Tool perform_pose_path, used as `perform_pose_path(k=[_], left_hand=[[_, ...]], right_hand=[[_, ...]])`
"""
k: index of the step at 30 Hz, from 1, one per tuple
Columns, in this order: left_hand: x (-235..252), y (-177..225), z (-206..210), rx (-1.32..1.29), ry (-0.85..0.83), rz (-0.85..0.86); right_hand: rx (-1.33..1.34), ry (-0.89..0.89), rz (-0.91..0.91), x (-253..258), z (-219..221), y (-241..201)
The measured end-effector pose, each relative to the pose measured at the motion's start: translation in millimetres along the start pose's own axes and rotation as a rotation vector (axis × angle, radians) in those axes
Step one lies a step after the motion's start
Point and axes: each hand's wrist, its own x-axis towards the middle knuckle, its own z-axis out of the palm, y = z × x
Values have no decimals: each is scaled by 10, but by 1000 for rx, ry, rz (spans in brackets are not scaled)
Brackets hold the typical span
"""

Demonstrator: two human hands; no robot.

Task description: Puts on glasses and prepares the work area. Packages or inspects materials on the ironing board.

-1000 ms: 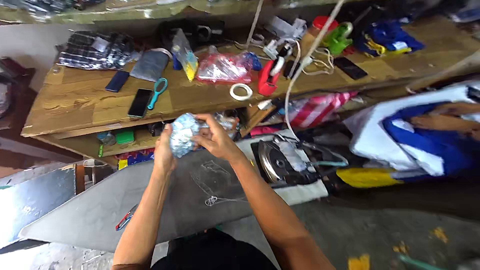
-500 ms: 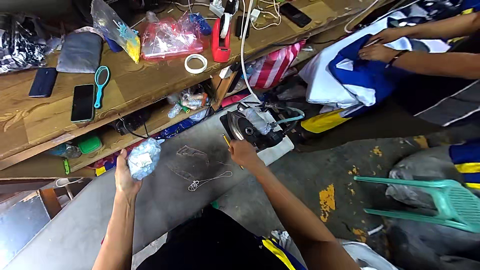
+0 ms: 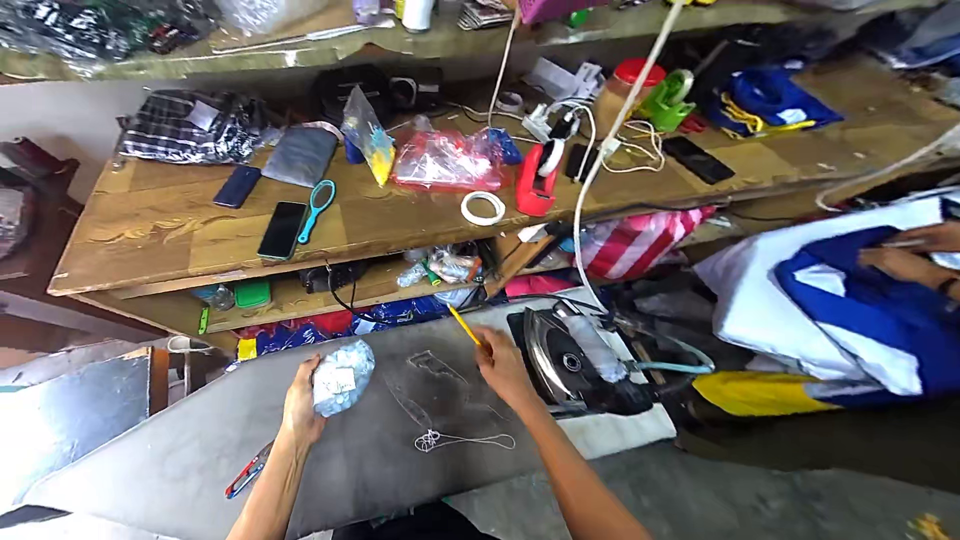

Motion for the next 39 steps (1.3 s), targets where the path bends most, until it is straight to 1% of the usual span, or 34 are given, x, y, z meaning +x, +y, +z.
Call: perform_pose_path(k=[2, 3, 5, 7, 9, 11, 12, 13, 15, 17, 18, 19, 21, 24, 25, 26, 28, 30, 32, 36, 39], left_hand=[[-71, -5, -60, -6, -29, -6], [-127, 1, -93, -7, -63, -4], [-275, 7, -176, -17, -99, 20], [-414, -3, -294, -46, -85, 63], [-521, -5, -416, -86, -67, 105], [-606, 24, -508, -118, -51, 152], [-640, 31, -557, -131, -54, 185], [-666, 33, -611, -142, -55, 217], [-697, 45, -709, -136, -42, 268], [-714, 74, -793, -126, -28, 306], [-735, 92, -822, -112, -15, 319], [-755, 106, -839, -98, 4, 334], [-778, 112, -874, -83, 22, 356], [-797, 62, -896, -72, 39, 362], [-794, 42, -891, -69, 48, 353], [-781, 23, -879, -66, 55, 343], [-747, 1, -853, -66, 58, 322], [-705, -4, -816, -65, 51, 304], [-669, 0, -762, -76, 37, 286], [-645, 65, -660, -78, -4, 269], [-677, 93, -654, -89, -29, 259]], right_hand=[[24, 70, -132, 558, -111, -303], [15, 94, -165, 864, -157, -449], [-38, 91, -217, 1490, -194, -660], [-106, 48, -226, 2026, -200, -827], [-179, 69, -259, 2350, -242, -994], [-184, 168, -388, 2389, -295, -1197], [-157, 175, -453, 2276, -335, -1315], [-108, 128, -496, 2068, -371, -1410], [7, -90, -550, 1545, -402, -1417], [102, -319, -584, 1024, -339, -1162], [100, -406, -578, 775, -282, -963], [61, -453, -553, 542, -225, -732], [-59, -419, -434, 112, -99, -204], [-186, -309, -94, -478, 55, 431], [-225, -255, -14, -682, 136, 588], [-250, -184, 22, -878, 236, 719], [-263, -18, -12, -1227, 496, 907], [-218, 80, -50, -1443, 713, 863], [-156, 104, -82, -1519, 868, 665], [-3, 70, -224, -1517, 1229, 232], [35, 13, -309, -1506, 1376, 46]])
